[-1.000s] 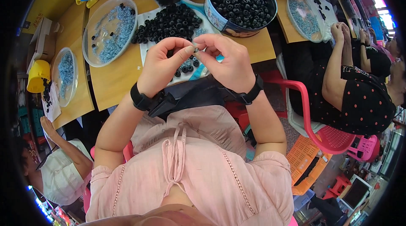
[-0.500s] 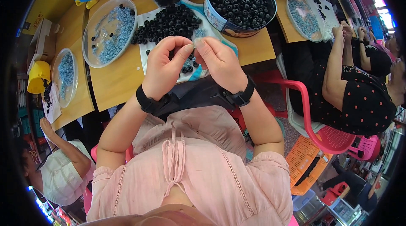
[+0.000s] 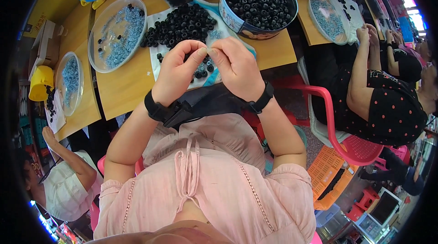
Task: The person assembles small black plastic components by hand at a workbench.
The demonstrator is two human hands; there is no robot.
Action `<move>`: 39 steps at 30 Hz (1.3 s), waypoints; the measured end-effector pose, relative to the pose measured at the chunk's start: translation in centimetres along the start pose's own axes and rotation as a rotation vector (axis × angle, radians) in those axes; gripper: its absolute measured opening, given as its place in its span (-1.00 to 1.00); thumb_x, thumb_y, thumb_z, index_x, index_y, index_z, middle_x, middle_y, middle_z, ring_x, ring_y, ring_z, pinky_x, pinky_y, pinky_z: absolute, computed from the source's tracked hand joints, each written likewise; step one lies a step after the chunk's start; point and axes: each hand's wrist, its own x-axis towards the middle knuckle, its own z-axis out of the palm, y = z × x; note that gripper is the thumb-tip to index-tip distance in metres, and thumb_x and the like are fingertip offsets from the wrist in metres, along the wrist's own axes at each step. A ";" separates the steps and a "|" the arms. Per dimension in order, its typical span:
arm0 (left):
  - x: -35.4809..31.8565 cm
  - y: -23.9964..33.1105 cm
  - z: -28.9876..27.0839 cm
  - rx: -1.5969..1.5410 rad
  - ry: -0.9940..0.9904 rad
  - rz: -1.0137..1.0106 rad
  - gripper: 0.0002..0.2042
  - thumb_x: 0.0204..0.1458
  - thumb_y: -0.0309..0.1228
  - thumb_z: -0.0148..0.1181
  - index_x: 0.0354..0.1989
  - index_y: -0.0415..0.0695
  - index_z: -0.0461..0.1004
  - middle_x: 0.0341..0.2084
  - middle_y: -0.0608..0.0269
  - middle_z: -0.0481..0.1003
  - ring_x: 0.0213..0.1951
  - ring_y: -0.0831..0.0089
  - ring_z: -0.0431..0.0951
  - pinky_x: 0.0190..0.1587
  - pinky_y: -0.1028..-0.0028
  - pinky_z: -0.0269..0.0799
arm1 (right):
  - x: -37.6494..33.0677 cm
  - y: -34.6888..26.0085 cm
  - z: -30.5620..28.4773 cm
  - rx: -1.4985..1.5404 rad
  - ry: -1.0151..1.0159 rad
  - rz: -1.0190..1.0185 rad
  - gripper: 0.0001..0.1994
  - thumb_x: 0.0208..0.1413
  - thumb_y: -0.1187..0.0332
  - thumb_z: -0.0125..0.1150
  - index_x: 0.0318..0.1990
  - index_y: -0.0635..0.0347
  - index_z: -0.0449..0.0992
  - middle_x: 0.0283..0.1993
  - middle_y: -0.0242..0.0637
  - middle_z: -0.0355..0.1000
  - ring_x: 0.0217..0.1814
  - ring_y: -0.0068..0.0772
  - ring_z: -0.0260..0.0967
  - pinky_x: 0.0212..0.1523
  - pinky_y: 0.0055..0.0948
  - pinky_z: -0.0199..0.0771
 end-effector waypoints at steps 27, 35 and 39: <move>-2.1 -0.2 -2.8 -0.893 -0.285 -0.408 -0.51 0.38 -0.07 -0.21 0.17 -0.24 0.37 -0.22 0.33 0.45 -0.25 0.59 0.40 -0.16 0.56 0.36 | -0.1 -2.5 0.0 0.050 0.011 0.037 -0.90 0.04 0.54 0.34 -0.27 0.29 0.62 -0.33 -0.25 0.52 -0.38 -0.44 0.46 -0.42 -0.53 0.41; -4.2 -0.8 -4.2 -1.109 -0.197 -0.321 -0.58 0.33 -0.36 -0.17 0.26 -0.38 0.23 0.10 0.01 0.42 0.10 0.29 0.46 0.24 0.31 0.36 | -0.4 -4.8 1.6 0.012 -0.027 0.019 -0.89 0.05 0.55 0.33 -0.24 0.27 0.63 -0.29 -0.26 0.52 -0.36 -0.48 0.45 -0.42 -0.57 0.41; -5.1 -1.0 -5.1 -1.113 -0.191 -0.282 -0.59 0.26 -0.53 -0.15 0.27 -0.39 0.21 0.19 -0.08 0.34 0.18 0.28 0.42 0.29 0.31 0.33 | -0.5 -5.3 2.6 0.003 -0.045 -0.011 -0.86 0.03 0.56 0.34 -0.22 0.27 0.63 -0.27 -0.25 0.51 -0.36 -0.47 0.46 -0.41 -0.56 0.43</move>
